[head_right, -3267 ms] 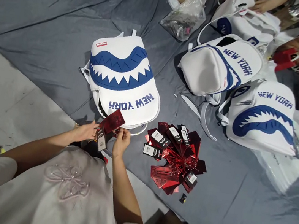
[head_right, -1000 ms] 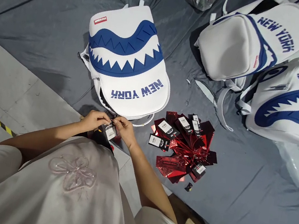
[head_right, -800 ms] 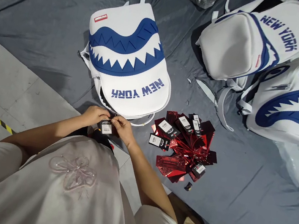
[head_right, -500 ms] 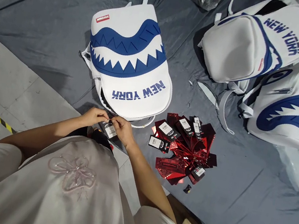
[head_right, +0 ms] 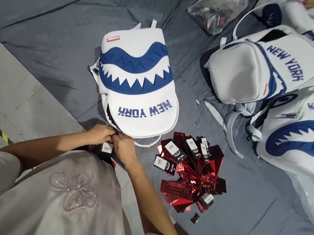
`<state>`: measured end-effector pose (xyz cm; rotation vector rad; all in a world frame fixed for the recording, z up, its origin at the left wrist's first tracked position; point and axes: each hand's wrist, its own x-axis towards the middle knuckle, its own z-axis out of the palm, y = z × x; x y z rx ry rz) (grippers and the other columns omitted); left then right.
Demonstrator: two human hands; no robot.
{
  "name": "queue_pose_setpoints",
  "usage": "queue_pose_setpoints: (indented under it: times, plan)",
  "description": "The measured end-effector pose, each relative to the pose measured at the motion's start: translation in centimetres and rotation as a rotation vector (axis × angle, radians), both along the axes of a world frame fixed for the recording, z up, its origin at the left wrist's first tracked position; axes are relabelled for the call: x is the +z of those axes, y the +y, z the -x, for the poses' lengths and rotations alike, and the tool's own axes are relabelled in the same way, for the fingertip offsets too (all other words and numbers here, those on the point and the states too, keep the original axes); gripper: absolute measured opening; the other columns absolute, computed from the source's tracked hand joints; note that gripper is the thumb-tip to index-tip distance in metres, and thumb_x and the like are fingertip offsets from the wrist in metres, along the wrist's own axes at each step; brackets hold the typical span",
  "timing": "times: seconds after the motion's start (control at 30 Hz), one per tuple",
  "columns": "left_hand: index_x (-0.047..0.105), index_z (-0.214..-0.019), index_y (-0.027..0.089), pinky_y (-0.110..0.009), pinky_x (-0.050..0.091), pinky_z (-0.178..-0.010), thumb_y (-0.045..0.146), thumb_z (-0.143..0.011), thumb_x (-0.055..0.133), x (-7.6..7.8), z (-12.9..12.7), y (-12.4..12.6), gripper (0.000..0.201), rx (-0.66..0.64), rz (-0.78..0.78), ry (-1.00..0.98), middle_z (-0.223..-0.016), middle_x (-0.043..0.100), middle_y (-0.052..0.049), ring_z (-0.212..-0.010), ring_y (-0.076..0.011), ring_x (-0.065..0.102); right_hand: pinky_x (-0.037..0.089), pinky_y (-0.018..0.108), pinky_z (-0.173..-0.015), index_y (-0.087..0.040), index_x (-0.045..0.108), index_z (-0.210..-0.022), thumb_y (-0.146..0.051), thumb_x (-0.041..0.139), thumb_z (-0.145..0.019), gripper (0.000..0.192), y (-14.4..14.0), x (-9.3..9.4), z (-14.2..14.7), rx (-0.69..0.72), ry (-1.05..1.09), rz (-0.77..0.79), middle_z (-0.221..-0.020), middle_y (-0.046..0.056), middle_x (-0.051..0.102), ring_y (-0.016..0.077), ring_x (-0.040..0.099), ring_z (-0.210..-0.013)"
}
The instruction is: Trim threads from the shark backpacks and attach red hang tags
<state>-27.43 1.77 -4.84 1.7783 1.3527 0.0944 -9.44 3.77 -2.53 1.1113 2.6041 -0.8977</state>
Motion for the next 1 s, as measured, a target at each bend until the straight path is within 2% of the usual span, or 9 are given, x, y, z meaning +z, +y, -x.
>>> queue_pose_setpoints:
  times: [0.07,0.17,0.3,0.43,0.73,1.0]
  plan:
    - [0.07,-0.091,0.018,-0.03,0.047,-0.075,0.017,-0.083,0.06,0.1,-0.4,0.1,0.013,0.007,-0.002,0.012,-0.096,0.073,-0.009,-0.092,-0.0246,0.067,0.037,0.026,-0.07,-0.015,0.068,-0.089,-0.017,0.045,-0.095,0.024,0.0,-0.2,0.0,0.015,0.04,-0.002,-0.085,0.008,0.068,0.0172,0.06,-0.077]
    - [0.07,-0.091,0.018,-0.026,0.046,-0.068,0.021,-0.082,0.064,-0.3,-0.5,0.5,0.011,0.021,0.018,0.01,-0.091,0.074,-0.006,-0.085,-0.0209,0.069,0.037,0.024,-0.066,-0.016,0.065,-0.08,-0.016,0.042,-0.094,0.028,0.1,-1.0,-0.2,-0.054,0.133,0.006,-0.077,0.005,0.067,0.0149,0.059,-0.07]
    - [0.073,-0.087,0.022,-0.02,0.043,-0.066,0.027,-0.084,0.068,-1.1,0.0,1.2,0.007,-0.022,0.04,-0.046,-0.085,0.075,0.002,-0.08,-0.0135,0.068,0.035,0.023,-0.058,-0.018,0.06,-0.07,-0.022,0.038,-0.094,0.033,0.5,-2.0,-0.6,-0.174,0.259,0.13,-0.064,0.0,0.061,0.013,0.054,-0.058]
    - [0.073,-0.083,0.023,-0.02,0.043,-0.069,0.023,-0.085,0.066,-1.6,-0.1,1.3,0.007,-0.063,0.027,-0.061,-0.089,0.076,0.002,-0.082,-0.0131,0.068,0.037,0.025,-0.06,-0.02,0.059,-0.069,-0.027,0.037,-0.092,0.033,0.7,-2.5,-0.9,-0.218,0.283,0.245,-0.064,0.001,0.062,0.0147,0.055,-0.059]
    - [0.064,-0.087,0.022,-0.026,0.046,-0.064,0.026,-0.077,0.063,-2.6,-2.0,0.4,0.01,0.039,0.039,0.028,-0.09,0.075,-0.002,-0.081,-0.0199,0.07,0.042,0.027,-0.064,-0.02,0.057,-0.068,-0.036,0.036,-0.095,0.037,0.8,-4.7,-1.6,-0.197,0.34,0.176,-0.065,0.003,0.061,0.0176,0.058,-0.063]
    - [0.063,-0.078,0.02,-0.024,0.048,-0.072,0.018,-0.081,0.059,-4.1,-2.4,-0.6,0.006,0.15,-0.055,-0.074,-0.093,0.074,-0.001,-0.09,-0.0181,0.069,0.045,0.029,-0.062,-0.022,0.058,-0.063,-0.044,0.038,-0.096,0.044,1.3,-6.9,-2.3,-0.161,0.359,0.039,-0.061,0.004,0.061,0.0203,0.059,-0.06]
